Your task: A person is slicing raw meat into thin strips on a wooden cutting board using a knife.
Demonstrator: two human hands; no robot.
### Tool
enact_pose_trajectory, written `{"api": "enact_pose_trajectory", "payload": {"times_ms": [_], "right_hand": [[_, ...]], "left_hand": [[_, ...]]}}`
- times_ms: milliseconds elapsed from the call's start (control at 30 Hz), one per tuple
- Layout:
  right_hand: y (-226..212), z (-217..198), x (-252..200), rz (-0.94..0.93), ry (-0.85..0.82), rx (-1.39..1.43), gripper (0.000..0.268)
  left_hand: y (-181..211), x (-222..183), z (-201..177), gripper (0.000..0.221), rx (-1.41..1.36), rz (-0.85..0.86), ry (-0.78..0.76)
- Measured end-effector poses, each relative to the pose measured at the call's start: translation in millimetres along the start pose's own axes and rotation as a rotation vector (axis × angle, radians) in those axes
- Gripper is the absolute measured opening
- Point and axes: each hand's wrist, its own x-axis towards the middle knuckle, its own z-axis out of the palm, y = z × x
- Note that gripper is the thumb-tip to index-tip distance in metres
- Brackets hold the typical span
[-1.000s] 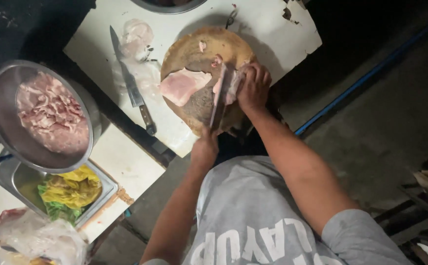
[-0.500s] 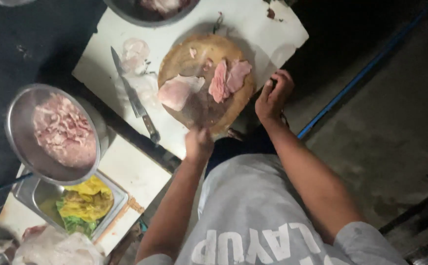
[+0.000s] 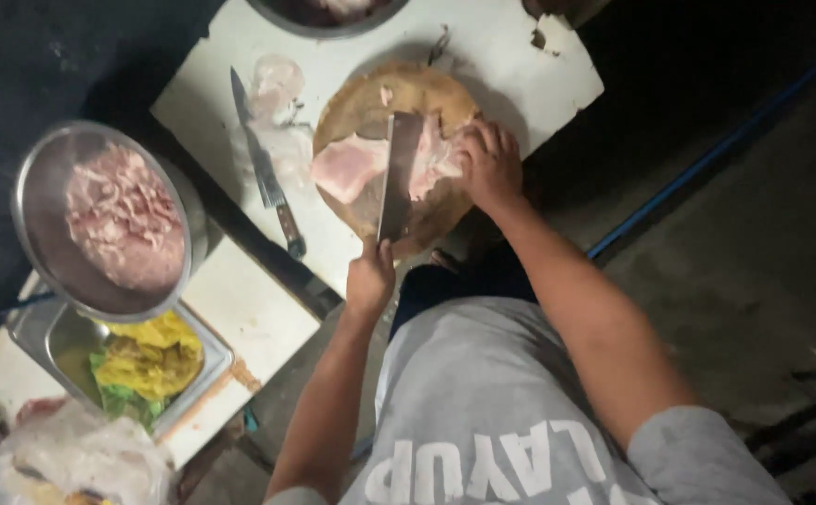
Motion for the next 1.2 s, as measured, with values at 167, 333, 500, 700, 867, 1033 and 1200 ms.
{"api": "enact_pose_trajectory", "payload": {"times_ms": [167,333,500,700,867,1033,1200], "right_hand": [[-5.0,-38.1,-5.6,0.057,0.146,0.154,0.024],[19.4,-38.1,-42.5,0.210,0.477,0.173,0.028],[-0.4,-89.8,-50.5,0.387,0.463,0.238,0.028],[-29.1,-49.1,3.5,0.022,0.333,0.130,0.043],[-34.7,-22.4,-7.9,-0.077,-0.083,-0.020,0.044],[4.0,-12.9,-0.1,-0.305,0.036,-0.083,0.022],[14.1,-55.1,11.2,-0.101,-0.472,-0.097,0.040]], "left_hand": [[60.2,-4.8,-90.5,0.023,-0.192,0.215,0.422],[122.7,7.4,-163.4,0.049,-0.871,0.830,0.702],[-37.7,22.3,22.9,0.029,0.354,0.529,0.151],[-4.1,37.7,42.0,0.050,0.211,0.186,-0.140],[-24.0,-9.8,21.1,0.039,0.213,0.317,-0.002],[-65.8,-3.8,15.8,0.031,-0.084,0.102,0.123],[-34.6,0.1,-35.9,0.019,-0.018,0.209,0.219]]}}
